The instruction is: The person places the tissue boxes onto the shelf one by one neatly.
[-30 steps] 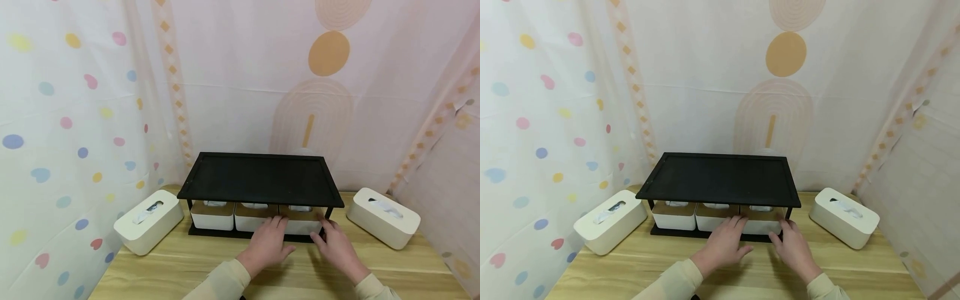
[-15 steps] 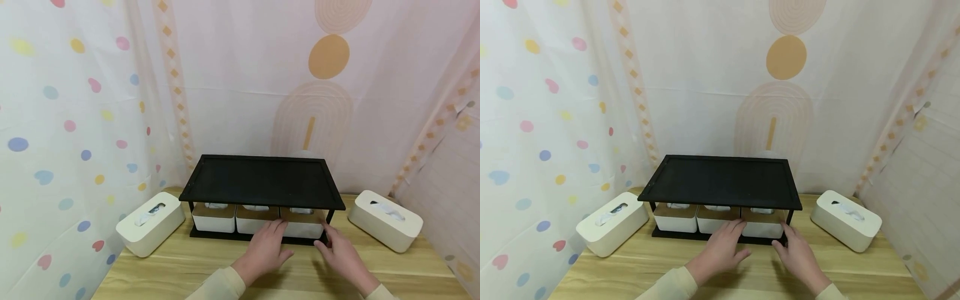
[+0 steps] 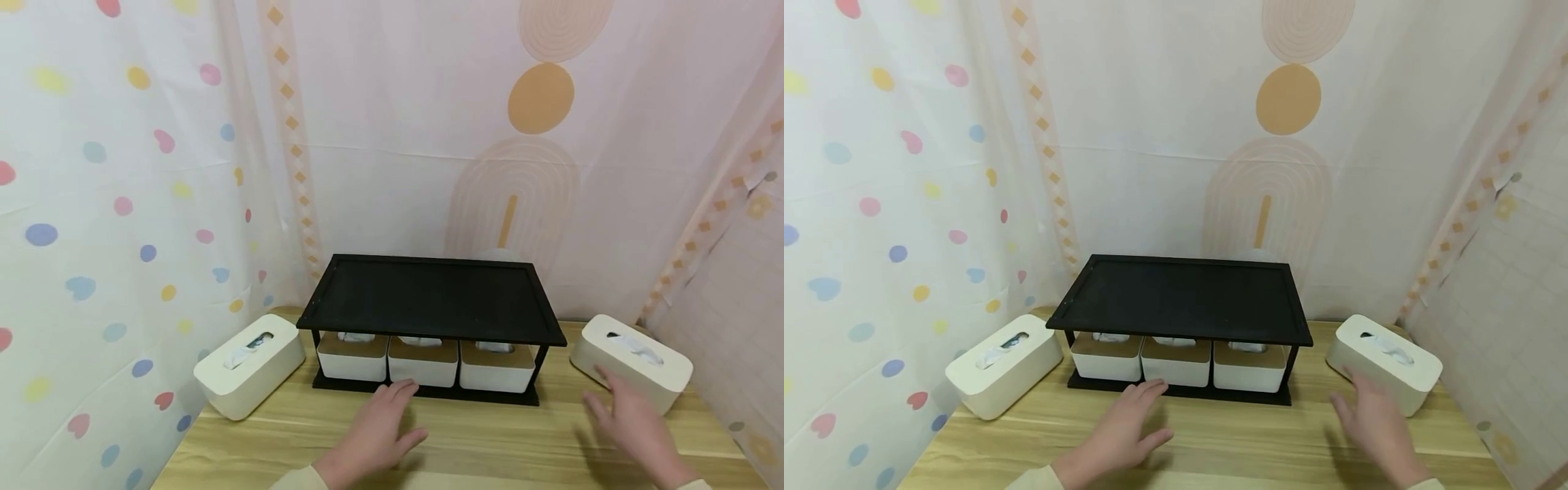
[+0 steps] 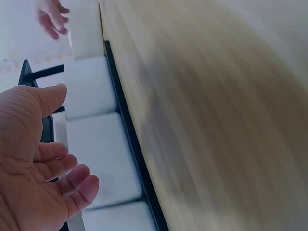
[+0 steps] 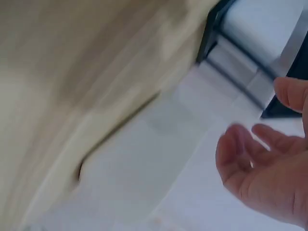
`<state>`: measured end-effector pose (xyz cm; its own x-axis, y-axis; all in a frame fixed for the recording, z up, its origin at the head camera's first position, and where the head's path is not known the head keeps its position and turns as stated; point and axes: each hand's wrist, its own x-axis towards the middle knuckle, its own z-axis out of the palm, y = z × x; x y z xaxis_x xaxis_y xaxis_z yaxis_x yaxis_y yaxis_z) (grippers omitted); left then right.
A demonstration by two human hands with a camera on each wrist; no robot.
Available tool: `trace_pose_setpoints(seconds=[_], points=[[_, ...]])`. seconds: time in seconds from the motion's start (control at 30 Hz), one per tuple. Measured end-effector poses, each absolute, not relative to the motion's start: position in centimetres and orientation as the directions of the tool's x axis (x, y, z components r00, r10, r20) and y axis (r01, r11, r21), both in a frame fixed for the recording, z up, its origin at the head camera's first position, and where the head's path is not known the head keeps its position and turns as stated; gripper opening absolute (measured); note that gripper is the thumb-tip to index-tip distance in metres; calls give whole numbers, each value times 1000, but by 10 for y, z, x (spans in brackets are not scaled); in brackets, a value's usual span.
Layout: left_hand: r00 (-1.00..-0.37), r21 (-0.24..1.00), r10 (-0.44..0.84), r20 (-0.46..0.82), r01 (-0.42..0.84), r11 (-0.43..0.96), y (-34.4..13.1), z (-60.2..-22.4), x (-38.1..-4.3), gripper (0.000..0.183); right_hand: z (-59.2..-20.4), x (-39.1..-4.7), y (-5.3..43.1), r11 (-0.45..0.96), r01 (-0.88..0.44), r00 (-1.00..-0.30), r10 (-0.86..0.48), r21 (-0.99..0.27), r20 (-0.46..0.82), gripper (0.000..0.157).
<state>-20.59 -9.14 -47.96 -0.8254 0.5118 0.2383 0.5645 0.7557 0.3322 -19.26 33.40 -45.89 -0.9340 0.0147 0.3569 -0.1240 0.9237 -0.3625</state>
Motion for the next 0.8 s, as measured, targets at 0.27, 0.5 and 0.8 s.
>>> trace_pose_setpoints(seconds=[0.27,0.5,0.8], points=[[-841,348,519,154,538,768,-106,-482,-199,69,-455,-210,404,946,53,-929,164,-320,332,75],[-812,336,578,88,570,750,-105,-485,-194,65,-459,-213,430,966,52,-965,114,-255,237,81],[-807,345,589,33,563,751,-105,-484,-193,64,-458,-217,432,960,76,-972,131,-270,194,73]])
